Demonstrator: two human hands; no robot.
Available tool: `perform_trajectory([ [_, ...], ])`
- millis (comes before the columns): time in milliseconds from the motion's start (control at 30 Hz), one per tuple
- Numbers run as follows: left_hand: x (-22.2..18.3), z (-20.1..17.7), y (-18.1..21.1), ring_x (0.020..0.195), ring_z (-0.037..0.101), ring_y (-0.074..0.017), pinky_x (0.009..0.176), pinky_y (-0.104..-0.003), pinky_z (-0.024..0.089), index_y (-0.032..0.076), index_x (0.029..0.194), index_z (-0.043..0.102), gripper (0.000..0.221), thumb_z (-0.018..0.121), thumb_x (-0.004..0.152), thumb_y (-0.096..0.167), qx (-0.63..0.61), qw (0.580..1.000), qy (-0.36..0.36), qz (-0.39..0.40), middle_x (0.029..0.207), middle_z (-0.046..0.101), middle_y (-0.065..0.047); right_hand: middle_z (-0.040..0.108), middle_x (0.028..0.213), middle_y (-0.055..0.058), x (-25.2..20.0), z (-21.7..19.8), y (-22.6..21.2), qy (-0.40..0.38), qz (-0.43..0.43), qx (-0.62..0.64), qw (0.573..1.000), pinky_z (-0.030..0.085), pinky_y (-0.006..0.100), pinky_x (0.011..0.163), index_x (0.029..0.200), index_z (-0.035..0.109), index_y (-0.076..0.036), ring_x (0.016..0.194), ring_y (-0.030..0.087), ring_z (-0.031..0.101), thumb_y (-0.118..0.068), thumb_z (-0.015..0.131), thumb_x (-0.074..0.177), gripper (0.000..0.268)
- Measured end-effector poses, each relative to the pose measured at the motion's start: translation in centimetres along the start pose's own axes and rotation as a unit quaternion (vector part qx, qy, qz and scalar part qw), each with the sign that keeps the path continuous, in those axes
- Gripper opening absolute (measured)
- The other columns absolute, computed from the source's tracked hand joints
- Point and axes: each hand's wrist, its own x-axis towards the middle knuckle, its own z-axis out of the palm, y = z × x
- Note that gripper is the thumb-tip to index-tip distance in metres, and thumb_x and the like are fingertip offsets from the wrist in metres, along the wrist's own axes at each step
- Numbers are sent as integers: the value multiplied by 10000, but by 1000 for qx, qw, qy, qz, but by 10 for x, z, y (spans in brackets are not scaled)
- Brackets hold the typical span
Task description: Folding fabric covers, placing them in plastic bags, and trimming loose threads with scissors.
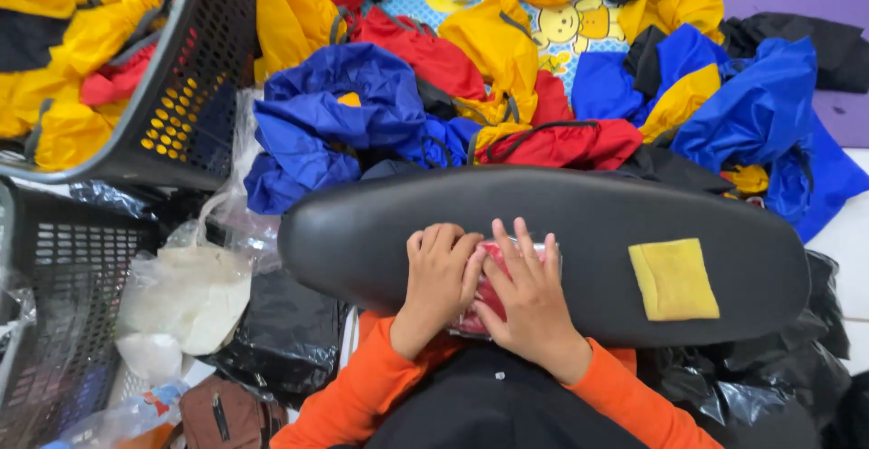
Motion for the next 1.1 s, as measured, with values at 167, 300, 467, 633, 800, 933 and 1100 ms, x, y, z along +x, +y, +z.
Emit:
perform_trajectory([
  [167, 2, 0, -10, 870, 569, -266, 800, -433, 399, 115, 1063, 689, 230, 494, 1014, 226, -42, 999, 14, -29, 927, 618, -40, 355, 1638, 195, 2, 35, 6, -22, -11, -15, 1000, 246, 739, 1140, 1466, 503, -80, 1504, 454, 323, -492, 628, 887, 722],
  [300, -3, 4, -6, 871, 579, -251, 816, -418, 417, 106, 1123, 703, 245, 518, 1013, 223, -43, 998, 31, -46, 941, 623, -36, 404, 1613, 187, -2, 35, 3, -21, 4, -2, 1000, 267, 722, 1141, 1444, 536, -86, 1482, 422, 380, -485, 592, 915, 665],
  [467, -3, 9, -10, 868, 563, -262, 803, -427, 409, 122, 1134, 696, 261, 519, 1004, 263, -22, 999, 32, -18, 924, 609, -35, 454, 1583, 164, -1, 31, 13, -13, -15, 12, 1000, 297, 682, 1124, 1380, 584, -75, 1451, 403, 424, -465, 654, 864, 650],
  [633, -4, 8, -12, 857, 542, -265, 756, -426, 411, 127, 1219, 665, 274, 519, 1016, 240, -60, 998, -8, -21, 921, 574, -39, 586, 1483, 87, 16, 2, 25, -10, 32, 106, 994, 383, 627, 1081, 1316, 669, -165, 1382, 352, 526, -536, 769, 819, 628],
  [800, 5, 2, -11, 803, 536, -284, 700, -422, 413, 106, 1223, 638, 270, 542, 974, 149, -118, 993, -3, -8, 932, 616, -58, 654, 1270, 40, 18, 24, 25, 30, 49, 34, 998, 441, 459, 858, 1340, 632, -141, 1097, 284, 602, -329, 524, 967, 431],
  [933, 11, 12, -22, 765, 544, -251, 642, -400, 407, 122, 1207, 662, 246, 595, 971, 130, -93, 996, -6, 16, 919, 608, -26, 612, 956, 53, 14, 35, 32, -22, 102, 89, 991, 480, 434, 630, 1367, 621, -106, 815, 272, 578, -272, 546, 987, 421],
  [1100, 12, -22, -6, 1399, 469, -455, 1129, -584, 331, 104, 1328, 643, 464, 587, 1009, 436, -31, 992, 37, 119, 1427, 568, -192, 541, 799, -25, 13, 33, 49, 29, 79, -14, 996, 514, 390, 620, 1270, 659, -223, 738, 237, 580, -430, 583, 946, 392],
])
